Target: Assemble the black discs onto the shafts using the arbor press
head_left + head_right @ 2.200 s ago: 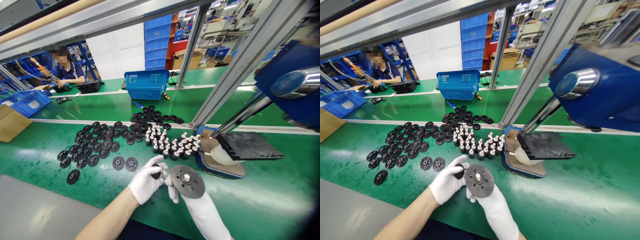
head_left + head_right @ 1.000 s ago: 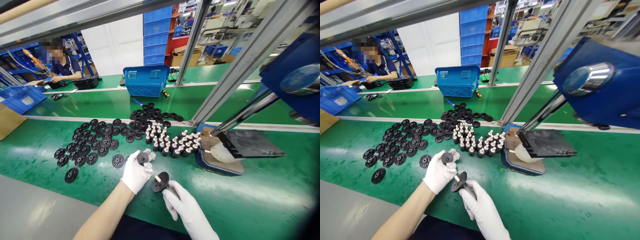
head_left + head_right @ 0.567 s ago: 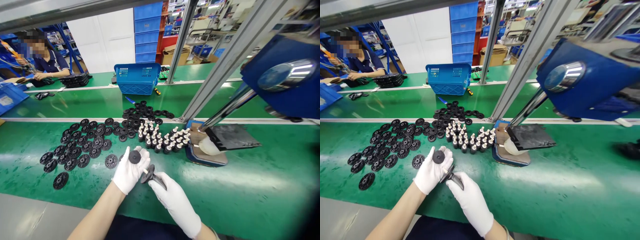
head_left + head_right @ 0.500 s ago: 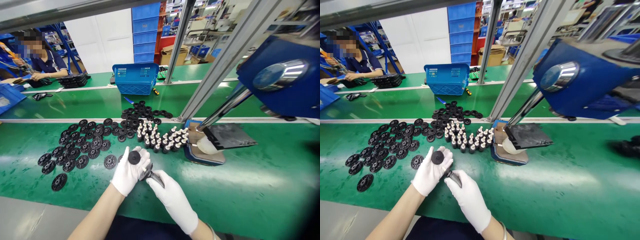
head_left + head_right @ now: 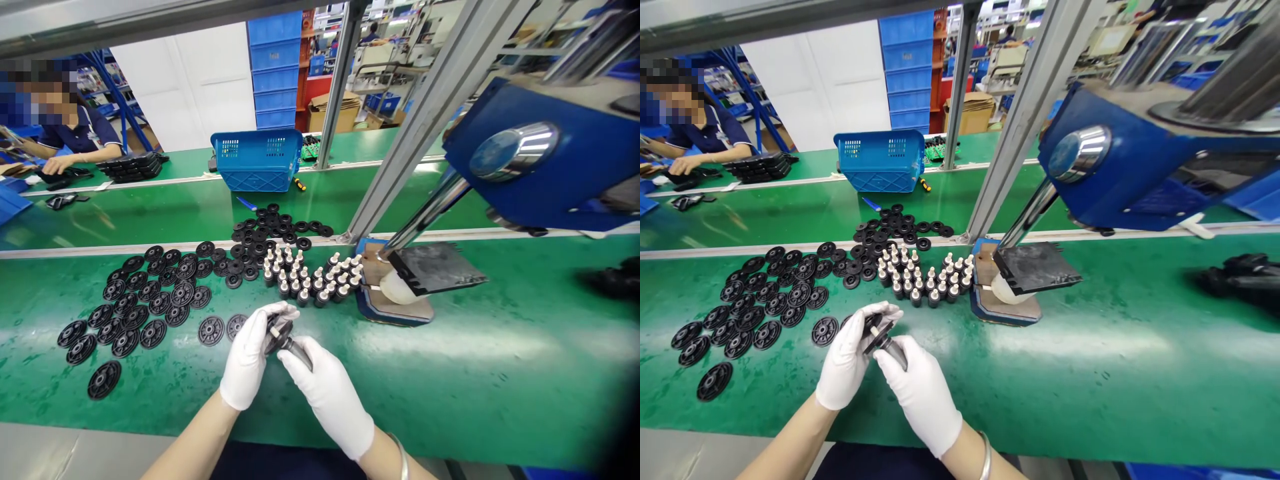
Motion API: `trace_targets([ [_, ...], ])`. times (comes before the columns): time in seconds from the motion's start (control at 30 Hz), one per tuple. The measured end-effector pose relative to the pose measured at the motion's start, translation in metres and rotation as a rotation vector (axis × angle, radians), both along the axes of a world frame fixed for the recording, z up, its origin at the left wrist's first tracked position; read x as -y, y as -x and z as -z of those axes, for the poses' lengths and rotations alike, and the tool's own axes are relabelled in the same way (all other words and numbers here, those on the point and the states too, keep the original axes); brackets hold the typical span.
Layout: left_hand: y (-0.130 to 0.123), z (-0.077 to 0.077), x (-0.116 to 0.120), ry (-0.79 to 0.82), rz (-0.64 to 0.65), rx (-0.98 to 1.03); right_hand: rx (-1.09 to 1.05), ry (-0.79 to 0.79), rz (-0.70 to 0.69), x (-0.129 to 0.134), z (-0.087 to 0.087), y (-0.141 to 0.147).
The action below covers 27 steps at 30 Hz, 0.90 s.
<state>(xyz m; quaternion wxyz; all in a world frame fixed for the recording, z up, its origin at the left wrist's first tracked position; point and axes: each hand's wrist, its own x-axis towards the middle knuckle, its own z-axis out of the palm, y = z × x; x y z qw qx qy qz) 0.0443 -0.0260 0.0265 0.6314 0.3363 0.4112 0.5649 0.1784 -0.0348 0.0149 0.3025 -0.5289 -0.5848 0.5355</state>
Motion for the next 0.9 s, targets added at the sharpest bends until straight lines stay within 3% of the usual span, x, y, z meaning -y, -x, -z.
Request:
trace_targets([
  [0.17, -0.005, -0.001, -0.001, -0.005, -0.005, -0.123, 0.131, -0.100, 0.024, 0.004, 0.004, 0.002],
  [0.33, -0.013, 0.001, -0.002, -0.012, -0.028, -0.107, 0.279, -0.281, 0.015, 0.001, 0.012, 0.000],
  [0.5, -0.016, -0.001, -0.006, -0.030, 0.031, -0.102, 0.408, -0.474, -0.116, -0.009, 0.015, -0.007],
  [0.63, -0.016, -0.007, -0.010, -0.075, 0.045, -0.133, 0.501, -0.648, 0.044, -0.005, 0.020, -0.002],
  [0.73, -0.014, -0.019, -0.011, -0.161, 0.055, -0.230, 0.421, -0.627, 0.006, -0.009, 0.019, -0.005],
  [0.83, -0.014, -0.029, -0.010, -0.350, 0.185, -0.445, 0.155, -0.493, -0.120, -0.018, 0.017, -0.019],
  [0.9, -0.017, -0.027, -0.007, -0.458, 0.263, -0.564, -0.038, -0.392, -0.127, -0.019, 0.019, -0.030],
])
